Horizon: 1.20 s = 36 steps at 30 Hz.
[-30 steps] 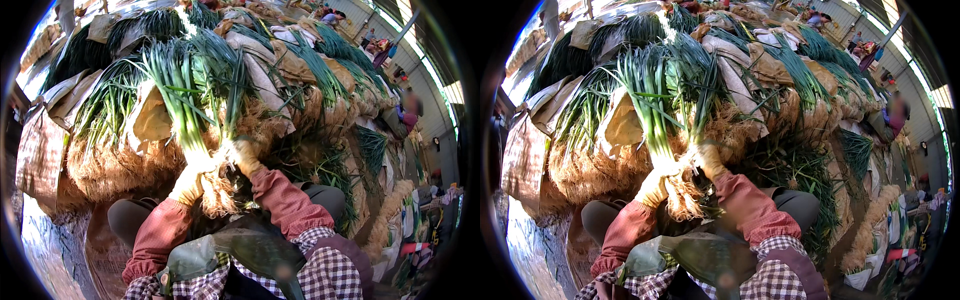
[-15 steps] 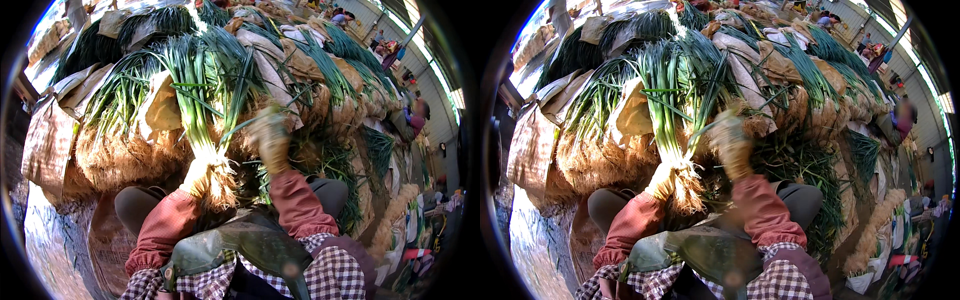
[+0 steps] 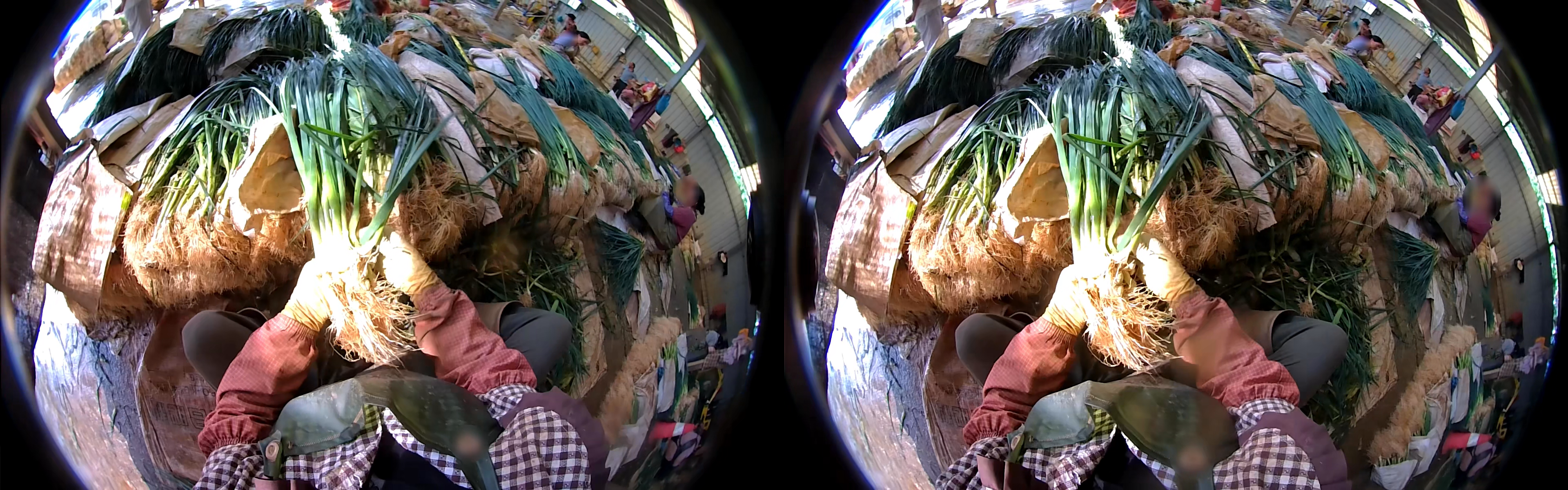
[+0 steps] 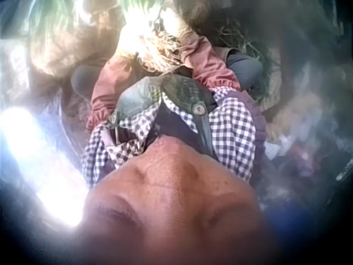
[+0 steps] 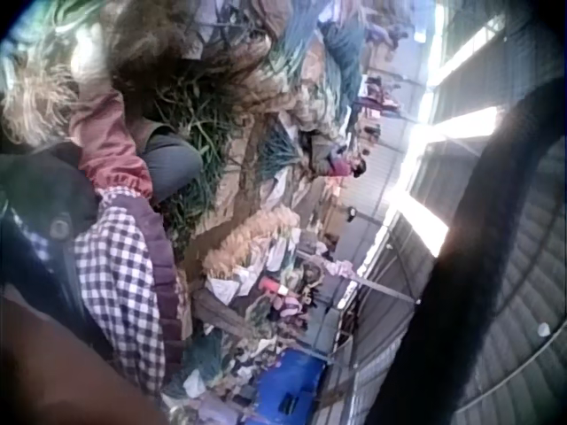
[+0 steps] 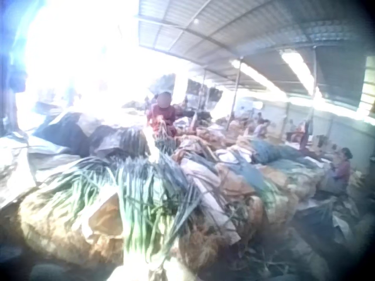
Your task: The person pulls and removes outer layers from bunches of green onions and sorts them while sitting in a large agricultural processing area.
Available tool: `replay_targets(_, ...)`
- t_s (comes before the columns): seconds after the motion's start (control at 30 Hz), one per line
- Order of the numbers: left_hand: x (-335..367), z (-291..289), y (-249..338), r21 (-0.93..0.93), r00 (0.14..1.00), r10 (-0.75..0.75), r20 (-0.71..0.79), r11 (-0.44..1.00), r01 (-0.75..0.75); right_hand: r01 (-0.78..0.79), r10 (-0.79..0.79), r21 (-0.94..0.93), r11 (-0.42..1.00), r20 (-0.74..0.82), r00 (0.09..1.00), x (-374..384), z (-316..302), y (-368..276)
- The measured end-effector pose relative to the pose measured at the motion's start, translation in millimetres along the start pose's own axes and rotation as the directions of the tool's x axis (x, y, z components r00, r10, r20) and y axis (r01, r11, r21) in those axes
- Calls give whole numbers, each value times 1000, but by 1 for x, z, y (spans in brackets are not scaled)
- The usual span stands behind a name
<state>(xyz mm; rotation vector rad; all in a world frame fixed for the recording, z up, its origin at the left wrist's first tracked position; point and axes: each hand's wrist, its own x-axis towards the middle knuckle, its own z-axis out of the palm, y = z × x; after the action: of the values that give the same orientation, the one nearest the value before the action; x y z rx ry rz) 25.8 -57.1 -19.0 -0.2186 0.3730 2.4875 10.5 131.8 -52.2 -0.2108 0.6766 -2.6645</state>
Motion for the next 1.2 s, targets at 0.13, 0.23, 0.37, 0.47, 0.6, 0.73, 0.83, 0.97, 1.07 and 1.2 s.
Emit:
replay_targets(0.13,-2,-4,3,89,1000,-4,-7,996,5,90,-132,-156,984,-278,951,-14,10,18)
replay_targets(0.23,3,0,-4,102,997,21,-73,995,-13,22,-128,-347,938,-286,950,-14,14,24)
replay_targets(0.37,0,-2,-3,137,999,21,-49,990,-14,-226,75,-492,841,-307,949,-19,26,5)
replay_targets(0.47,7,-26,-5,20,999,32,-18,999,-32,-248,137,-508,825,-244,960,-14,0,26)
replay_targets(0.6,25,7,-20,88,998,-53,-15,995,54,-178,42,-543,820,-254,966,-56,-148,24)
replay_targets(0.73,-6,-10,9,258,995,49,91,963,-71,-38,-93,-521,853,-224,970,-16,16,-7)
replay_targets(0.83,-8,12,-1,434,997,57,43,898,-70,-164,127,-202,965,-184,975,-24,27,-11)
replay_targets(0.97,-1,13,4,404,998,64,-20,913,-50,159,-311,-669,726,-114,943,-12,-2,33)
replay_targets(1.07,1,11,-7,382,995,10,-102,924,30,166,-374,-955,245,65,925,-15,-10,41)
replay_targets(1.2,-2,7,-2,407,988,74,-134,913,-13,75,-250,-905,-418,194,949,-20,36,33)
